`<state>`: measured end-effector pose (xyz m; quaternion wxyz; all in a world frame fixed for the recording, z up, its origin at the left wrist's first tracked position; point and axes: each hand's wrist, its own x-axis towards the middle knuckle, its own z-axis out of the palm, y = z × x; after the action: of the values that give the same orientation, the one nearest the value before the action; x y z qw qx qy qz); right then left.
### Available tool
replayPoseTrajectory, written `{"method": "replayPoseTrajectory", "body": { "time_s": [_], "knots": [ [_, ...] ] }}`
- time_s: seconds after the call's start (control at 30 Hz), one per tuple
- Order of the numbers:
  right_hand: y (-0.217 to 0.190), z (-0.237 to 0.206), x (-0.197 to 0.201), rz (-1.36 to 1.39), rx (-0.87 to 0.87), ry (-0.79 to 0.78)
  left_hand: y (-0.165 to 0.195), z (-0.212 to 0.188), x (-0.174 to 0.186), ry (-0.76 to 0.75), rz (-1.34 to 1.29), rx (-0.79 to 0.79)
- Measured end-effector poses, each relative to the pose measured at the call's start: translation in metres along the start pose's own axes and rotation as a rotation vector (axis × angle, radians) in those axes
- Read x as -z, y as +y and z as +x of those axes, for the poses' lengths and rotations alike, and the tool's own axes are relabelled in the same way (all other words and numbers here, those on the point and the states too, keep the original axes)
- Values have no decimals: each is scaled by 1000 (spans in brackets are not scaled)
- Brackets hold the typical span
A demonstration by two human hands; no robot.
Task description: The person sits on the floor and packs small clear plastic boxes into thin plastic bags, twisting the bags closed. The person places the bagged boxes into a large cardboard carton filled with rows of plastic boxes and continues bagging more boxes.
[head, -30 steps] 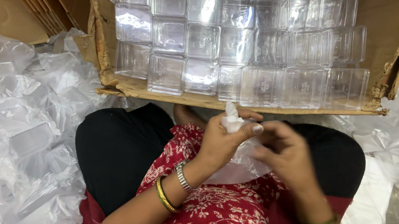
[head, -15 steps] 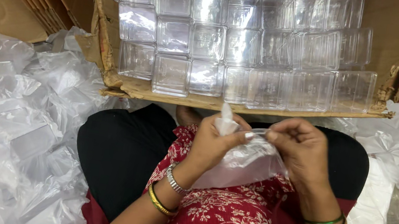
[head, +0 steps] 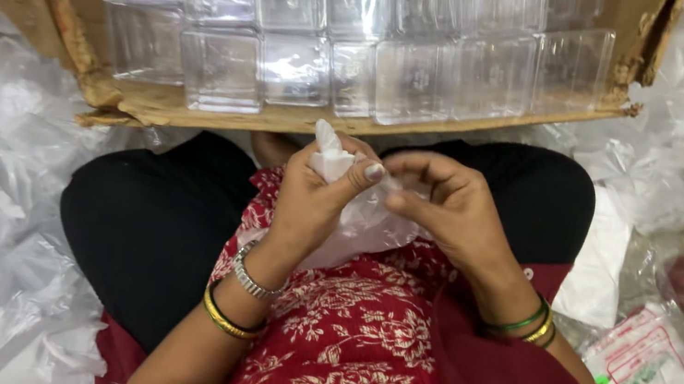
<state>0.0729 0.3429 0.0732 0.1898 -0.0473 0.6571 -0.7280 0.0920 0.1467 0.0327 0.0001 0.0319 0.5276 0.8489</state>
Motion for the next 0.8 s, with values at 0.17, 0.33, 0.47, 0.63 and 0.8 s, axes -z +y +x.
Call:
{"method": "replayPoseTrajectory", "body": {
  "time_s": [0.17,0.33,0.47,0.63,0.8],
  "knots": [
    [10,2,4,-14,175,99,3,5,-4,6,-6,140],
    [13,0,15,318,287,-5,3,13,1,33,5,256],
    [1,13,16,507,-8,-33,5,15,11,-70,-355,327],
    [-46,18,31,818,113,-359,9,30,12,-318,-263,364],
    [-65,34,50,462,92,-183,32,62,17,-136,-487,427]
  ]
}}
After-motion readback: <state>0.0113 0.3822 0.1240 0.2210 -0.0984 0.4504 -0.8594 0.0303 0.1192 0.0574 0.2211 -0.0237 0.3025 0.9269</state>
